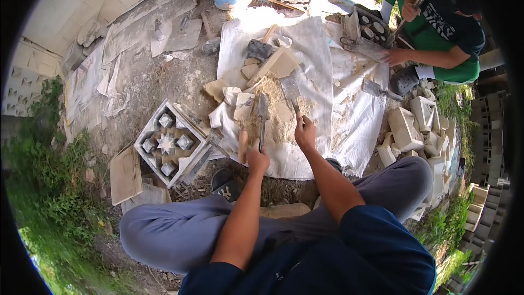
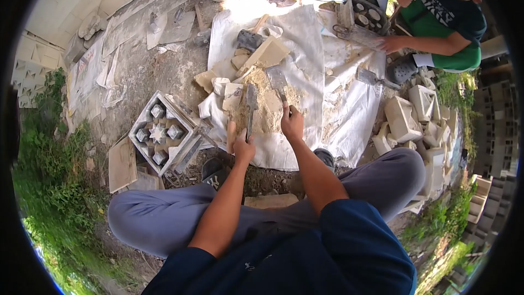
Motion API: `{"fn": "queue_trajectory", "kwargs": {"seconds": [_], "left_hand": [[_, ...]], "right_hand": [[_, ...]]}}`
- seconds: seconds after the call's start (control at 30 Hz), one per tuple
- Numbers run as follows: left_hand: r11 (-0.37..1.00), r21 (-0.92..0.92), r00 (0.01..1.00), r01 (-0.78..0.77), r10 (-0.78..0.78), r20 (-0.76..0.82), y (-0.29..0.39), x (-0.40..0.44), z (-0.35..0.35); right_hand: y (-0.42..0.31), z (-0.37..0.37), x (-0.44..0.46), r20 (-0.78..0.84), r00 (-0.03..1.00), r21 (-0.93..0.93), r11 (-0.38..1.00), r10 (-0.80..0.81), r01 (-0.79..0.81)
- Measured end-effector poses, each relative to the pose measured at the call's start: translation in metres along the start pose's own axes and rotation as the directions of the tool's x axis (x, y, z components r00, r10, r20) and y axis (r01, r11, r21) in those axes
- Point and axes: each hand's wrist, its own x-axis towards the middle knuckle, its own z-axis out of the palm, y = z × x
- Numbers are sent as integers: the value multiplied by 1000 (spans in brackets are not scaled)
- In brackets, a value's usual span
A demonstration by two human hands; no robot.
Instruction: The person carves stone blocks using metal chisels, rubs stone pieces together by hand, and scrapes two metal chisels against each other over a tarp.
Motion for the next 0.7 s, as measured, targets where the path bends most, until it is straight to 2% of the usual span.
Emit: {"fn": "queue_trajectory", "kwargs": {"seconds": [0.17,0.33,0.4,0.47,0.5,0.6,0.7], "left_hand": [[994,-108,999,22,-18,42,5,0,-6],[994,-107,1000,-8,8,5,11,-3,-8],[994,-109,1000,-21,19,-18,11,-4,-6],[998,-61,1000,10,-9,19,7,-3,-4],[998,-63,1000,10,-9,19,6,-5,-3],[991,-123,998,-48,43,-40,9,-2,-2],[986,-160,998,36,-27,57,6,-2,-5]], "right_hand": [[56,17,6,70,997,-127,992,39,-30],[41,8,5,94,989,-152,983,114,-99],[31,1,-1,80,994,-109,992,79,-70],[19,1,-11,-15,1000,-2,1000,-14,14],[21,6,-16,-52,995,-15,997,-81,80],[60,26,-15,111,990,-149,986,89,-72],[59,25,-8,125,989,-137,989,74,-56]]}}
